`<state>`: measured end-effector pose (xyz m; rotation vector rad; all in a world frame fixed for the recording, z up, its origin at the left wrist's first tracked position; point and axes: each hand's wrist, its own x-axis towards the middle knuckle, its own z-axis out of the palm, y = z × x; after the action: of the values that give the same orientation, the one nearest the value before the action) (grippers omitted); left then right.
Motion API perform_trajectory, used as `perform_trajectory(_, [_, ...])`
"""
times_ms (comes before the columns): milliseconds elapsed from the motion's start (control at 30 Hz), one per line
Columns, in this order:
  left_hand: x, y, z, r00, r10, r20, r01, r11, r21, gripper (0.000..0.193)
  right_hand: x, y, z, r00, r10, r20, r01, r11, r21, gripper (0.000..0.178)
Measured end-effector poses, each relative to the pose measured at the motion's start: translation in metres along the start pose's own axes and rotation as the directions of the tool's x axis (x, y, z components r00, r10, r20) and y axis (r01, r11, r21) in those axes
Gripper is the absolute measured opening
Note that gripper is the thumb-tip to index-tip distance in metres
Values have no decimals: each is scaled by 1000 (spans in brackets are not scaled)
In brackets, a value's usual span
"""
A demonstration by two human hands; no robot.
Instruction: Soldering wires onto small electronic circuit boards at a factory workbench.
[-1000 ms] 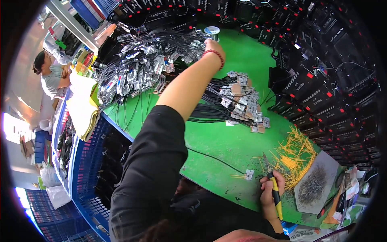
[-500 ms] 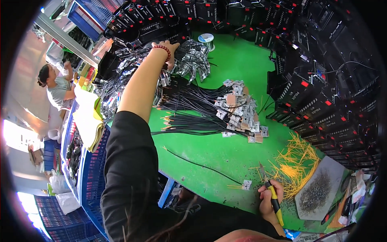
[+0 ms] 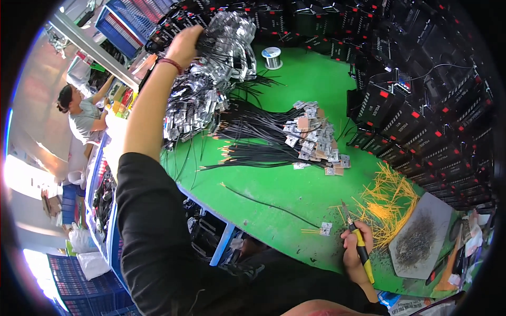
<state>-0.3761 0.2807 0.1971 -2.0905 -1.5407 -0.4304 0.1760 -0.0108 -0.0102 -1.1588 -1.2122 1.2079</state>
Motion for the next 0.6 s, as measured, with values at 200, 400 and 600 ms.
perform_trajectory(200, [-79,-29,-67,984,178,10,-178,971,160,36,2,7,1,999,-31,8,31,999,-15,34])
perform_trajectory(400, [-188,-50,-17,923,7,385,-230,811,538,30,4,14,1,998,-21,-64,21,1000,3,34])
perform_trajectory(600, [-188,-19,-29,968,-42,248,-102,837,537,38,-3,17,0,988,-67,-142,66,998,-12,37])
